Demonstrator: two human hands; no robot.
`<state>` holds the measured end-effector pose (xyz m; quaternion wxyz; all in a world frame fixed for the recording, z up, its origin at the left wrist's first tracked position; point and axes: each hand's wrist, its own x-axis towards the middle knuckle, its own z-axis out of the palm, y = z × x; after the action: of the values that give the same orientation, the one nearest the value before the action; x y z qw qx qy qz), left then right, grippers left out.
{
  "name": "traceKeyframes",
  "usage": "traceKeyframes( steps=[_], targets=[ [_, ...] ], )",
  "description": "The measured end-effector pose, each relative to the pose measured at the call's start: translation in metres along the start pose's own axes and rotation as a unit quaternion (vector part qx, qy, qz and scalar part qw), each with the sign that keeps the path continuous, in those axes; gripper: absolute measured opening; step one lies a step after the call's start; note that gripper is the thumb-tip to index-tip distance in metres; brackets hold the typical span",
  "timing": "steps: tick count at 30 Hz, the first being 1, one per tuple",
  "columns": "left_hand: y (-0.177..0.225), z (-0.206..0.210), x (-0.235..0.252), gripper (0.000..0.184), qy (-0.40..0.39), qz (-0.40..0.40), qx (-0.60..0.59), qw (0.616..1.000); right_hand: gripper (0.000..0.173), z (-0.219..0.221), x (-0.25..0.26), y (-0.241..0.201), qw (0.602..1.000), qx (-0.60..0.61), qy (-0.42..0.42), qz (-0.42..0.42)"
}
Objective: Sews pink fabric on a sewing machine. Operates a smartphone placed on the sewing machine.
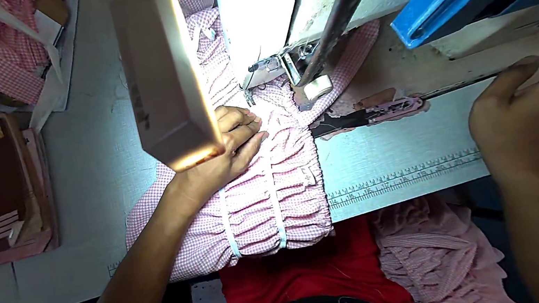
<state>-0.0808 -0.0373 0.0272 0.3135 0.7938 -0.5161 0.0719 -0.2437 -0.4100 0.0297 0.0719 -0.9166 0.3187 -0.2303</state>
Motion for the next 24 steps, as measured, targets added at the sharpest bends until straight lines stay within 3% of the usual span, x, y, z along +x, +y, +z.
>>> traceKeyframes(
  steps=[4, 9, 11, 14, 17, 20, 24],
  targets=[
    [-0.001, 0.001, -0.002, 0.022, 0.008, 0.009, 0.0, 1.0, 0.038, -0.002, 0.008, 0.002, 0.998, 0.029, -0.003, -0.054],
    [0.001, 0.001, -0.008, 0.027, 0.003, 0.008, -0.019, 1.0, 0.049, -0.007, 0.0, -0.003, 0.987, 0.053, 0.087, -0.121],
    [0.004, 0.0, -0.009, 0.035, -0.012, -0.015, -0.004, 1.0, 0.041, -0.01, -0.02, -0.025, 0.97, 0.112, 0.119, -0.18],
    [0.016, -0.001, -0.012, 0.048, -0.037, -0.053, 0.037, 0.997, 0.026, -0.012, -0.068, -0.095, 0.922, 0.249, 0.012, -0.295],
    [0.015, 0.004, -0.017, 0.041, -0.015, -0.043, 0.021, 0.999, 0.025, 0.005, -0.084, -0.159, 0.875, 0.306, -0.11, -0.359],
    [0.013, 0.004, -0.016, 0.03, -0.01, -0.018, 0.03, 0.999, 0.028, 0.018, -0.076, -0.179, 0.903, 0.201, -0.18, -0.334],
    [0.013, 0.006, -0.014, 0.02, 0.008, 0.032, 0.01, 0.999, 0.028, 0.019, -0.075, -0.18, 0.911, 0.187, -0.169, -0.327]
  ],
)
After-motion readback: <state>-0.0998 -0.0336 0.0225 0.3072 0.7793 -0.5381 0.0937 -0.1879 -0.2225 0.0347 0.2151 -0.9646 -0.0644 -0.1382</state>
